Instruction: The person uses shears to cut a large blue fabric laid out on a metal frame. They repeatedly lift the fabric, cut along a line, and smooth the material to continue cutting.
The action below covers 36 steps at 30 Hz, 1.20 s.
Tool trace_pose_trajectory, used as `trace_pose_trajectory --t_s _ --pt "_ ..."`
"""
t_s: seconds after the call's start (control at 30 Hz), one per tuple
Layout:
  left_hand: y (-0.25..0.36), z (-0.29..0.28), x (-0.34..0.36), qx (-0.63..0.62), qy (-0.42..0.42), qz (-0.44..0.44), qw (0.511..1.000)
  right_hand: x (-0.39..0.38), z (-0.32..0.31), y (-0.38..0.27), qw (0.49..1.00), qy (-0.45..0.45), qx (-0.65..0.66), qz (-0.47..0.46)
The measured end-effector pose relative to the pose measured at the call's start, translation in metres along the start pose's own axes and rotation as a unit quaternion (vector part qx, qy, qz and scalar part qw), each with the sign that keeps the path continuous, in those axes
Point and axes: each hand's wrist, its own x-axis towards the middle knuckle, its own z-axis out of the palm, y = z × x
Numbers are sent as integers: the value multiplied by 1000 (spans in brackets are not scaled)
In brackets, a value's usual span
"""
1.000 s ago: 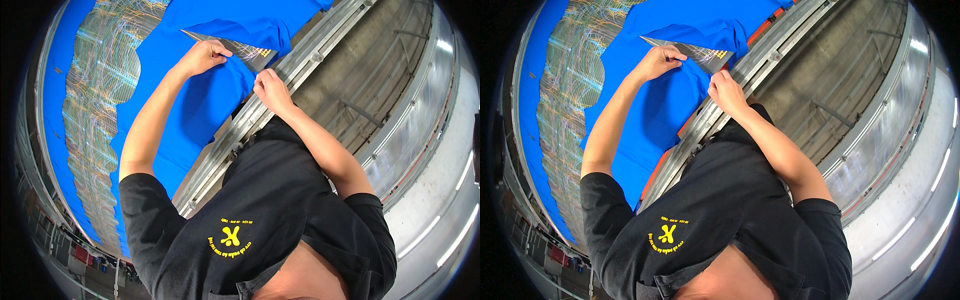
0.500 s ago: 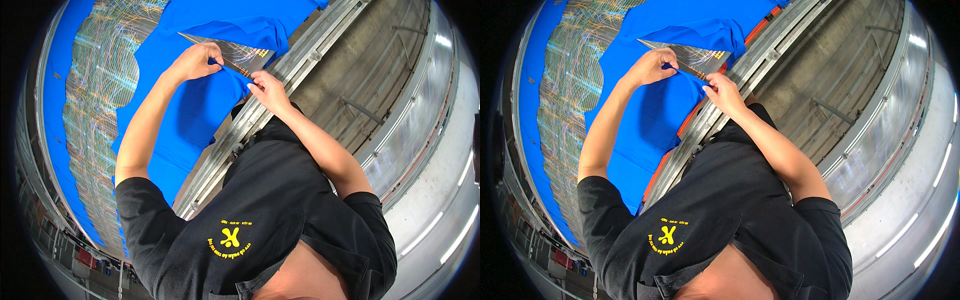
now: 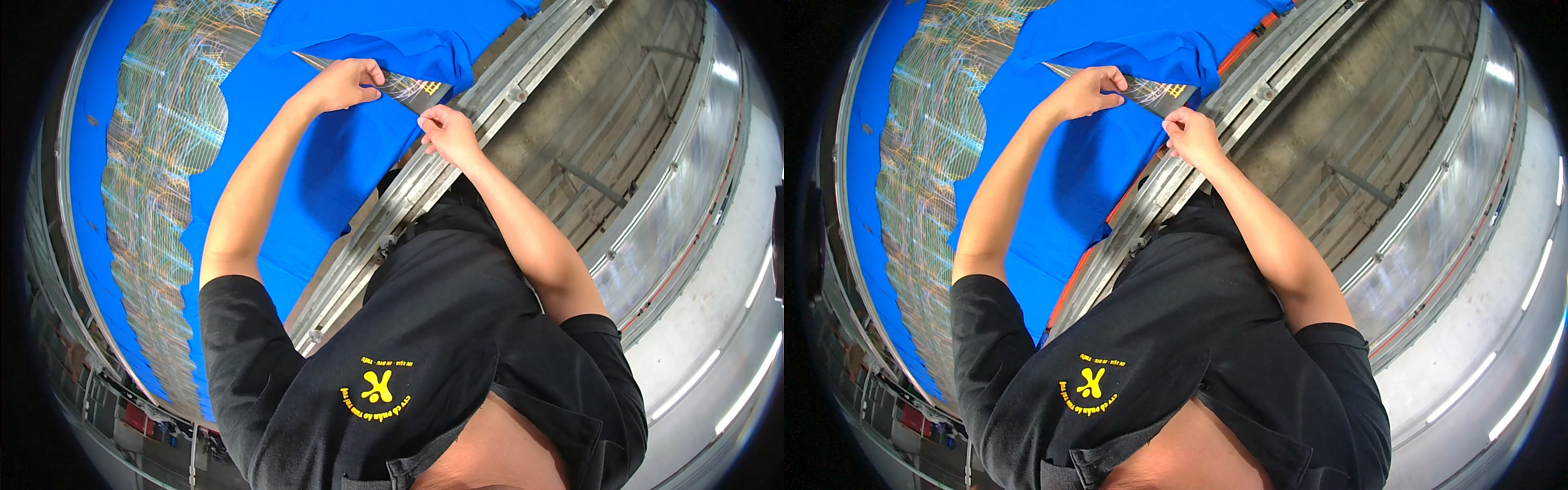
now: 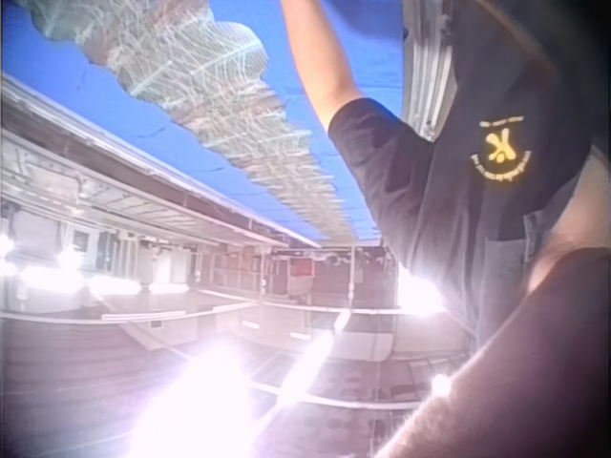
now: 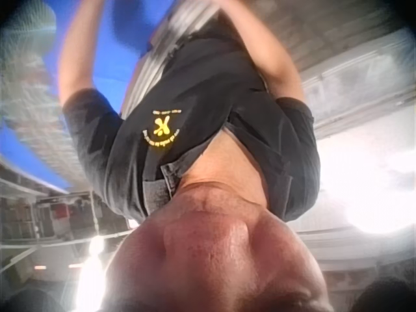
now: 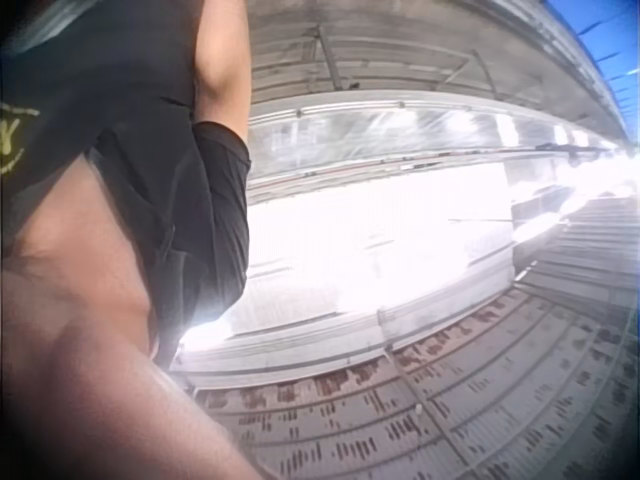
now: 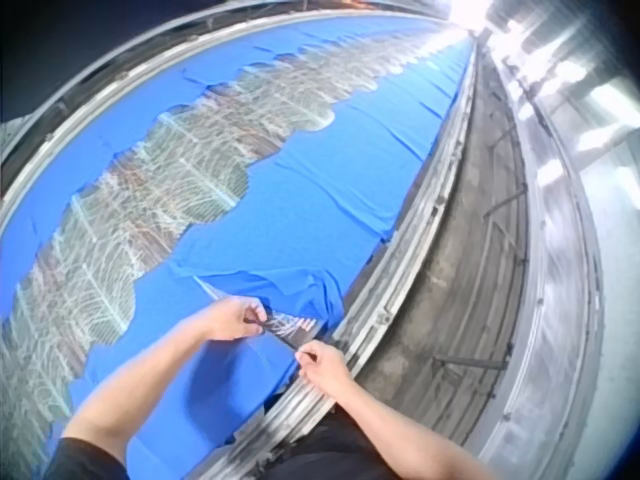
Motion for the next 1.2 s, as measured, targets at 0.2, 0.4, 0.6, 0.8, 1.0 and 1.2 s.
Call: trace_pose_trajectory --t_s 0.2,0.4,0.6,0.8,1.0,1.2 --pt "17 15 -36 156 331 51 929 2 -3 -4 1000 -7 -5 9" --pt "-23 98 -77 315 405 -129 848 12 3 6 999 -3 41 -21" --pt "13 200 -61 368 247 9 896 14 -4 18 997 1 67 -43" --pt "-3 92 -68 342 342 -132 865 5 -44 17 994 55 63 -69" --pt "-71 5 -57 326 508 -254 756 23 -72 8 970 128 -63 -199" --pt "-15 75 -44 236 574 -83 779 63 -78 -51 908 216 -269 -236"
